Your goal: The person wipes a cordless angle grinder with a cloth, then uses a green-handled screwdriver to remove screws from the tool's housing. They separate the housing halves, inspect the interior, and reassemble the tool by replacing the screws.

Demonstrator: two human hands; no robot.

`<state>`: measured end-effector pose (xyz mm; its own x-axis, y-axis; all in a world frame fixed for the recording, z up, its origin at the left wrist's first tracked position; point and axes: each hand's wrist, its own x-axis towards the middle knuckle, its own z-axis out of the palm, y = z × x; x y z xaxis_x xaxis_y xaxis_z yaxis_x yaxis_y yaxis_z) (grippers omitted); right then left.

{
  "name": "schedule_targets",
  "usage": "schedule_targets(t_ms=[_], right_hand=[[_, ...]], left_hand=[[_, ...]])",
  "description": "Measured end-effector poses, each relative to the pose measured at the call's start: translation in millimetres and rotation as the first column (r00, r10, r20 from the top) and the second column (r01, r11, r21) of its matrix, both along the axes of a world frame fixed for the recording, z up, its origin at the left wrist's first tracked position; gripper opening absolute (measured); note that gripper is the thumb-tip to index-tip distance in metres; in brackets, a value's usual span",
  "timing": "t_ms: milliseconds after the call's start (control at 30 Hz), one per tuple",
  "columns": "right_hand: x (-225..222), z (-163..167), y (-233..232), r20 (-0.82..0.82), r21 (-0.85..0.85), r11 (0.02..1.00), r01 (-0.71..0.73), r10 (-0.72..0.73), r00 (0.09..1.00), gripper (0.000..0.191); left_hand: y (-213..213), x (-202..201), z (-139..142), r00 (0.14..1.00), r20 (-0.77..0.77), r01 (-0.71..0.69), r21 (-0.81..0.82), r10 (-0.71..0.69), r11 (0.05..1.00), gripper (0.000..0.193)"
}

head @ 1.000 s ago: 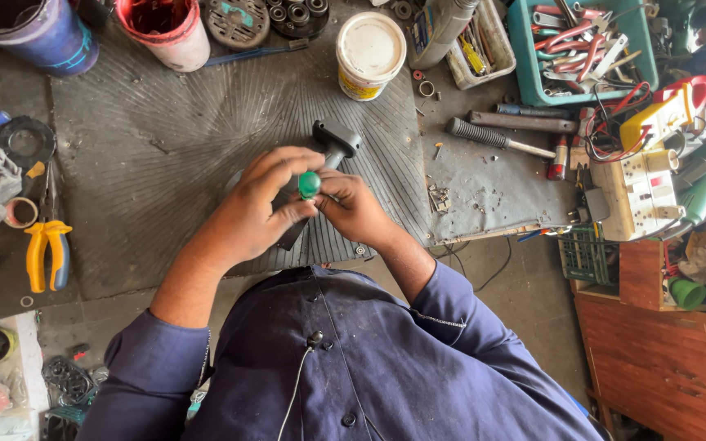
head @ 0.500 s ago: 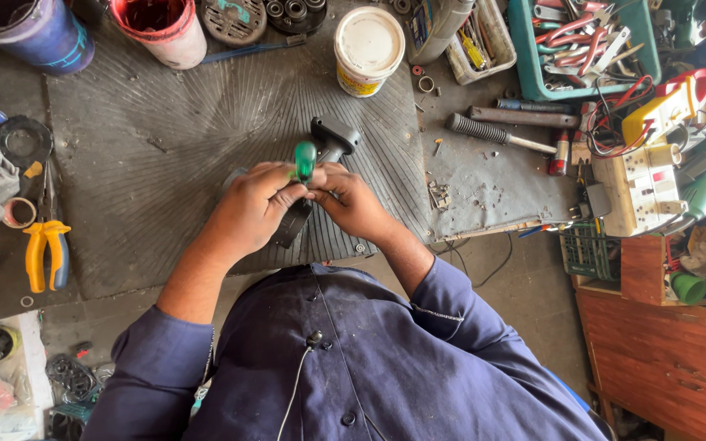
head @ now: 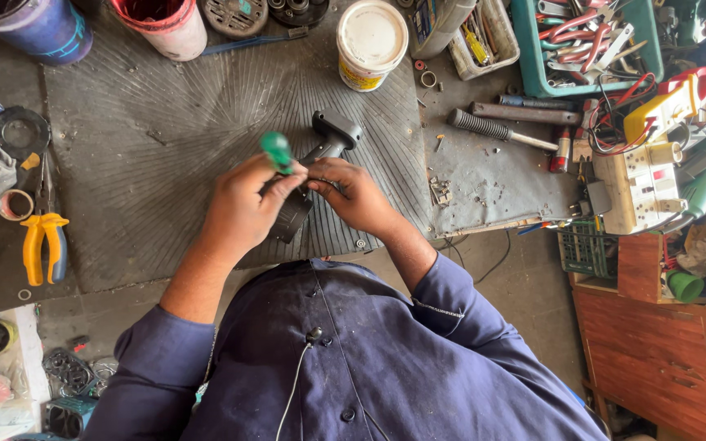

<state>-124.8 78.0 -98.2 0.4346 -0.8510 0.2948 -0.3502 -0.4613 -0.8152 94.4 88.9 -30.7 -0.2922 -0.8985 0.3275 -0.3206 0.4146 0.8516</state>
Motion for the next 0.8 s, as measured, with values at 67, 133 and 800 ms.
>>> schedule_targets(t_ms=[67,133,800], right_hand=[[-1.9,9.9,0.1,-0.022,0.011,1.000,-0.026,0.027,0.999,0.018],[-2.5,18.8,-0.4,-0.091,0.002,0.999,-0.040,0.040,0.995,0.017],[6.5,14.9,4.6,-0.184,-0.076,0.995,-0.060,0.045,0.982,0.013]], left_hand=[[5.5,5.3,-8.5,0.992,-0.105,-0.069,0.052,0.074,0.996,0.014],[11.5,14.4,-16.2,0.967,-0.203,-0.139,0.080,0.153,0.987,0.014],[53.0,70.2,-9.6,0.990,0.063,0.125,0.048,-0.128,0.991,0.019]])
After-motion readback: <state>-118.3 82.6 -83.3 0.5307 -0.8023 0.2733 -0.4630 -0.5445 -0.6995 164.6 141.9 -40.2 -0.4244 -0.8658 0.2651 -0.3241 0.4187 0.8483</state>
